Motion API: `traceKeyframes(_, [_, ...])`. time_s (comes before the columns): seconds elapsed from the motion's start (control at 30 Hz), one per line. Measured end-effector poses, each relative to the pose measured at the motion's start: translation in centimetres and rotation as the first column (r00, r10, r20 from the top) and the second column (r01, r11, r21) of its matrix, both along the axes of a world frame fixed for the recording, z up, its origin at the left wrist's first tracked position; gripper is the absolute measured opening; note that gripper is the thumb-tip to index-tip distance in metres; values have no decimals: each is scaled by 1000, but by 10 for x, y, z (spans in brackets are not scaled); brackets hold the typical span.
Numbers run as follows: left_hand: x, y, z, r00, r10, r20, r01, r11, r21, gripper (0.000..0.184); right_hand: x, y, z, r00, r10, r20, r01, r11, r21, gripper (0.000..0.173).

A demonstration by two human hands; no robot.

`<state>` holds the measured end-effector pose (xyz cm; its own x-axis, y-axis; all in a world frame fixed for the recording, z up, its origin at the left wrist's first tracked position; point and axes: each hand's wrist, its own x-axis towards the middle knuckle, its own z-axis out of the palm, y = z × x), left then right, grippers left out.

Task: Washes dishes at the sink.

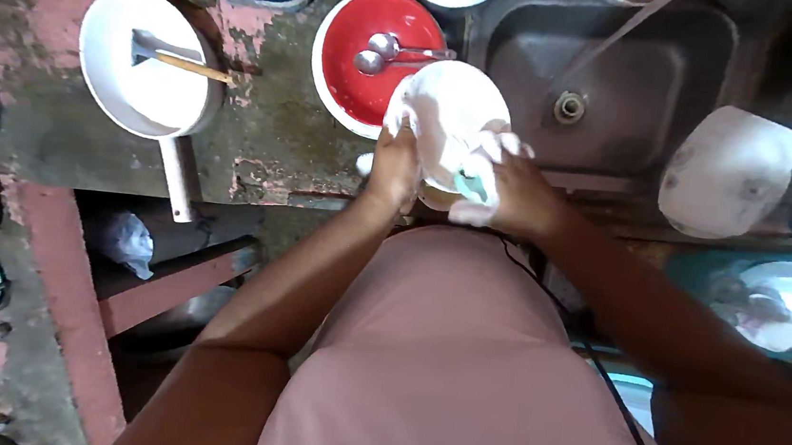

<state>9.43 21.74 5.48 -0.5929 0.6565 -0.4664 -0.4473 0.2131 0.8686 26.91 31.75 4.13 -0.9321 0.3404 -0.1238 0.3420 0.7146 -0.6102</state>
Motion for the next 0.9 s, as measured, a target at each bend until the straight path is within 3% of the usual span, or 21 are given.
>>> traceKeyframes(0.03, [6, 3, 0, 1000, -2, 20, 3, 999, -36, 41, 12, 4, -4, 1000, 19, 19, -20, 998, 61, 75])
traceKeyframes(0.17, [27, 16, -8, 998, -53, 44, 57, 994, -96, 43, 63, 35, -16, 996, -46, 73, 39, 995, 96, 31])
traceKeyframes(0.27, [36, 25, -11, 995, -82, 51, 88, 988, -125, 46, 113, 57, -15, 923, -330, 200, 350, 934, -71, 28])
traceKeyframes(0.3, [40, 28, -12, 992, -115, 56, 121, 984, -128, 46, 128, 58, -19, 860, -470, 201, 505, 842, -191, 31])
traceKeyframes(0.37, [56, 31, -14, 980, -192, 53, 198, 970, -141, 46, 148, 52, -34, 674, -714, 192, 689, 513, -512, 43])
traceKeyframes(0.43, [78, 37, -19, 955, -287, 75, 296, 941, -167, 47, 153, 42, -34, 505, -818, 275, 674, 175, -718, 47])
traceKeyframes(0.5, [103, 45, -22, 929, -354, 109, 369, 907, -201, 49, 155, 35, -39, 421, -853, 309, 632, 32, -774, 51])
traceKeyframes(0.6, [125, 55, -29, 858, -492, 148, 514, 818, -258, 55, 172, 37, -58, 378, -883, 278, 687, 66, -724, 69])
traceKeyframes(0.77, [140, 78, -15, 688, -693, 214, 720, 614, -324, 51, 221, 59, -44, 285, -934, 214, 793, 105, -600, 58])
traceKeyframes(0.9, [136, 80, -20, 659, -735, 160, 735, 582, -350, 51, 260, 82, -31, 183, -979, 92, 846, 109, -522, 62])
